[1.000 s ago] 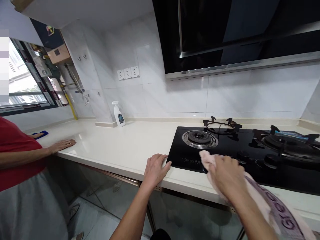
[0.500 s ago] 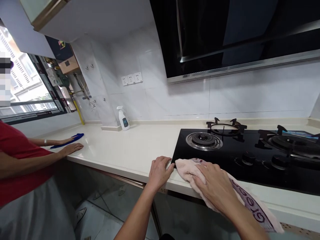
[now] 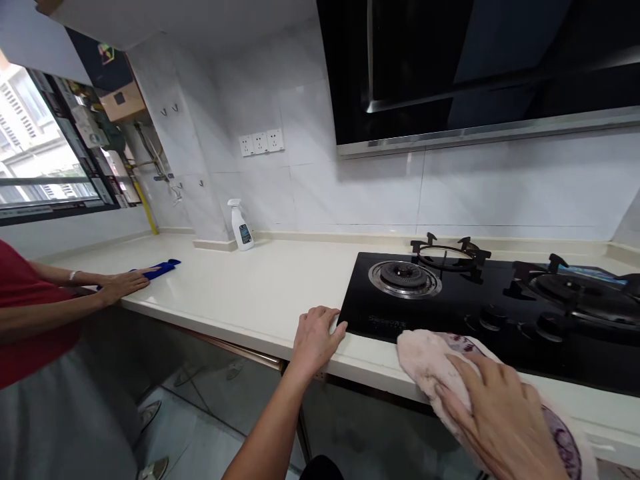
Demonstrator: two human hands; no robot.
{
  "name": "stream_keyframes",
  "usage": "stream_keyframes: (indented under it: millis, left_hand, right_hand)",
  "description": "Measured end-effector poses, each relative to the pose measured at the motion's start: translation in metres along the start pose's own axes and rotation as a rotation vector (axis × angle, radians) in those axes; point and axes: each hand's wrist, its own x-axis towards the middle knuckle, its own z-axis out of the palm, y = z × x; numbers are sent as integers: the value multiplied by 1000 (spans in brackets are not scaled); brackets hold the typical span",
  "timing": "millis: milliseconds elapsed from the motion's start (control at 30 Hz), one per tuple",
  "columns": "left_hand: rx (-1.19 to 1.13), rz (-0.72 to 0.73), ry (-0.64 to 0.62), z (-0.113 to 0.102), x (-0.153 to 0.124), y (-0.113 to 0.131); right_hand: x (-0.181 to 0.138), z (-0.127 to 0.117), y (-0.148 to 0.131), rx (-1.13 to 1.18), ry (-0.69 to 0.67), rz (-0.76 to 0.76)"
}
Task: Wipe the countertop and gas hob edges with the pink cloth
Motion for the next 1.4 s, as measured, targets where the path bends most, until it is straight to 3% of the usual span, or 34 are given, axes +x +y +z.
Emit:
stream_keyframes:
  millis: [200,300,400,600,700,800,933,1067,1200,1300,1400]
  left_hand:
    - [17,-9,-31,-7,-1,2]
    - [7,-20,-70,-11,-1,1]
    - [8,-26,-75,-11,-1,0]
    - [23,-20,-7,-7,-2,1]
    - [8,-17,-9,-6,-2,1]
    - [-2,-13,-1,-5,-1,0]
    - [-9,-11,18,-3,-2,-2]
    - [-2,-16,3,-4,-2,-2]
    - [-3,-33,-14,-5,-2,-1]
    - [-5,-35,-13,-5,-1,-1]
    - [7,-31,-23,-3,-1,-3]
  right_hand:
    - [45,13,-105,32,-61,-278]
    - [63,19,-129,144,-109,-302]
    - [80,27,-123,227,-132,-264]
    - [118,36,-96,-74,-135,-51]
    - [133,39,-92,-109,-121,28]
    - [133,40,-92,-108,-128,27]
    - [108,33,-92,-73,-143,-52]
    - [77,22,-88,193,-160,-149]
    - [79,13,-89,677,-278,2]
    - [106,-1,-103,1005,-162,176]
    - [136,-16,-124,1286,6,244]
